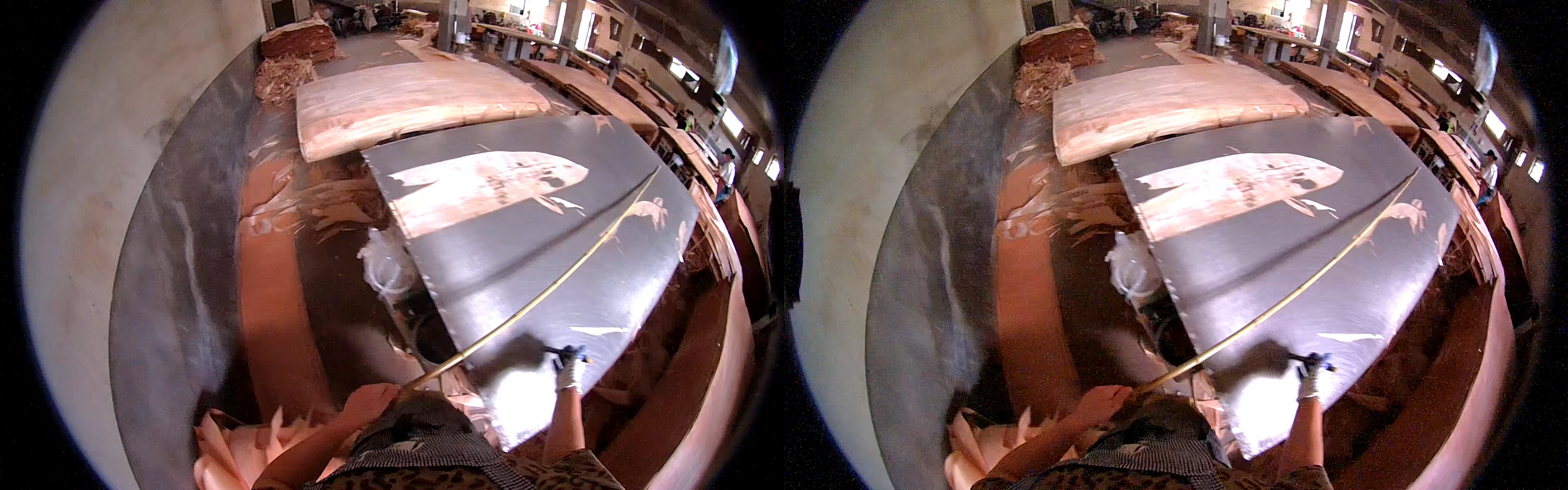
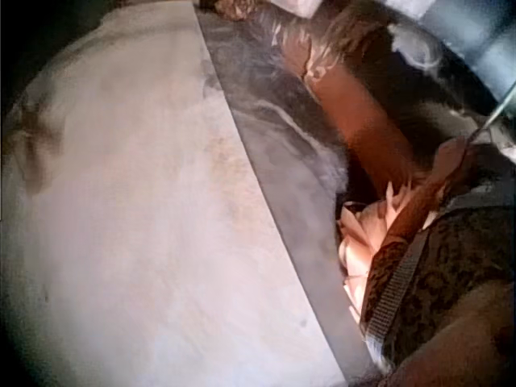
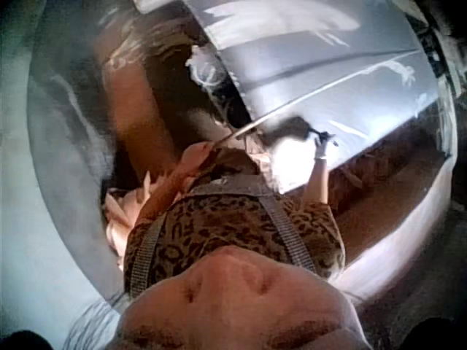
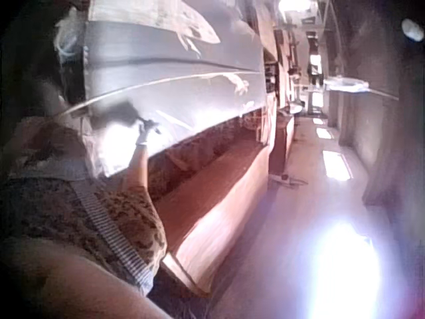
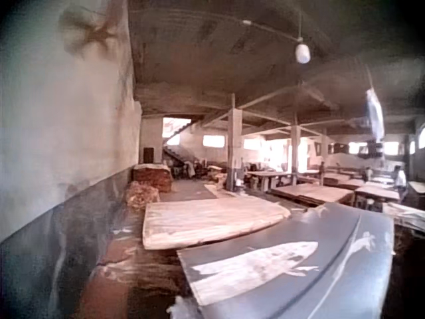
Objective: The person cuts strips of wood veneer with a utility knife on a large table and moves sheets of veneer using a long bamboo stick.
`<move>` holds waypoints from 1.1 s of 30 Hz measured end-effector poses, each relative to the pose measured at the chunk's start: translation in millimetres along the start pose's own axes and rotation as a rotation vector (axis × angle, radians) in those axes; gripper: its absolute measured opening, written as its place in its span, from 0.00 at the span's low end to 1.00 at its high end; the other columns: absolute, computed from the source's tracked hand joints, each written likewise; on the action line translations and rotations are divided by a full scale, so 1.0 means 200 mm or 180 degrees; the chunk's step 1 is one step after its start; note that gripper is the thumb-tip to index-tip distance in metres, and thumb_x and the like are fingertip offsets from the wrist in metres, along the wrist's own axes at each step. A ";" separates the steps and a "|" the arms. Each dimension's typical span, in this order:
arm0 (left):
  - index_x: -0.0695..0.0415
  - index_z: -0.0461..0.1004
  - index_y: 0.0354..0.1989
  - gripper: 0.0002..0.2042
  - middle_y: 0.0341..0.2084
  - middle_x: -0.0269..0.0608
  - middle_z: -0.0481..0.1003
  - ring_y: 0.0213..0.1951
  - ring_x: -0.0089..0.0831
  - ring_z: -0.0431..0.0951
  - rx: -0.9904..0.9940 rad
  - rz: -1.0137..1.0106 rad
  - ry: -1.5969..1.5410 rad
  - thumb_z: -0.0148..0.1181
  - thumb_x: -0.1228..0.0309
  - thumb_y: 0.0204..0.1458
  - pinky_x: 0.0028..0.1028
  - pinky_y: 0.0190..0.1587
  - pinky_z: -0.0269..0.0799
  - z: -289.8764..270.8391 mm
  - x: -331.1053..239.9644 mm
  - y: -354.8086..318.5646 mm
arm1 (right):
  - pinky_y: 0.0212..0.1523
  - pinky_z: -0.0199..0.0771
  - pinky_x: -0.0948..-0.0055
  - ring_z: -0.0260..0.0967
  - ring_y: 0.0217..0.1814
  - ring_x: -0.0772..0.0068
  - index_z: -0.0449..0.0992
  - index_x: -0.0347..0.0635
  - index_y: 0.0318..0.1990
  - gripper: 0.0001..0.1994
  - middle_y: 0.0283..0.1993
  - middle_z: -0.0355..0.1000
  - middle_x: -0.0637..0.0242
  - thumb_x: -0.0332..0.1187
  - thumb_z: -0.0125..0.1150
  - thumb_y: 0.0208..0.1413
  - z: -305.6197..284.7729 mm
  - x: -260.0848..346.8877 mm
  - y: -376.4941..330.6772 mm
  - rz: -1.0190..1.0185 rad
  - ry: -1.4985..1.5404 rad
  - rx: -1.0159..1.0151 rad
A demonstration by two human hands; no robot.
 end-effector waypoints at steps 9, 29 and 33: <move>0.58 0.72 0.34 0.22 0.21 0.45 0.72 0.27 0.42 0.73 -0.0072 -0.0210 -0.0422 0.37 0.52 0.56 0.36 0.32 0.65 -1.01 0.61 0.49 | 0.44 0.70 0.65 0.63 0.50 0.70 0.72 0.48 0.42 0.11 0.47 0.68 0.69 0.32 0.56 0.51 0.86 -0.21 0.64 -0.0821 0.1677 -0.0669; 0.52 0.75 0.37 0.12 0.21 0.44 0.74 0.25 0.40 0.75 -0.1732 -0.1028 0.0358 0.50 0.61 0.51 0.32 0.28 0.68 -3.62 1.49 1.30 | 0.40 0.68 0.49 0.68 0.45 0.56 0.62 0.58 0.52 0.24 0.43 0.70 0.66 0.45 0.61 0.47 4.78 -0.96 0.28 0.1361 -0.1125 0.0952; 0.55 0.75 0.35 0.13 0.18 0.46 0.72 0.21 0.40 0.73 -0.1865 -0.0364 0.0415 0.49 0.61 0.51 0.33 0.24 0.66 -4.16 1.39 1.94 | 0.19 0.69 0.65 0.68 0.29 0.65 0.67 0.46 0.39 0.18 0.31 0.69 0.65 0.48 0.58 0.48 4.55 -0.95 0.59 0.0428 -0.0039 -0.0603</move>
Point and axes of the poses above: each hand's wrist, its own y-axis towards the middle knuckle, its own z-axis out of the palm, x = y × z, the point moved 3 cm from there along y, towards the middle knuckle
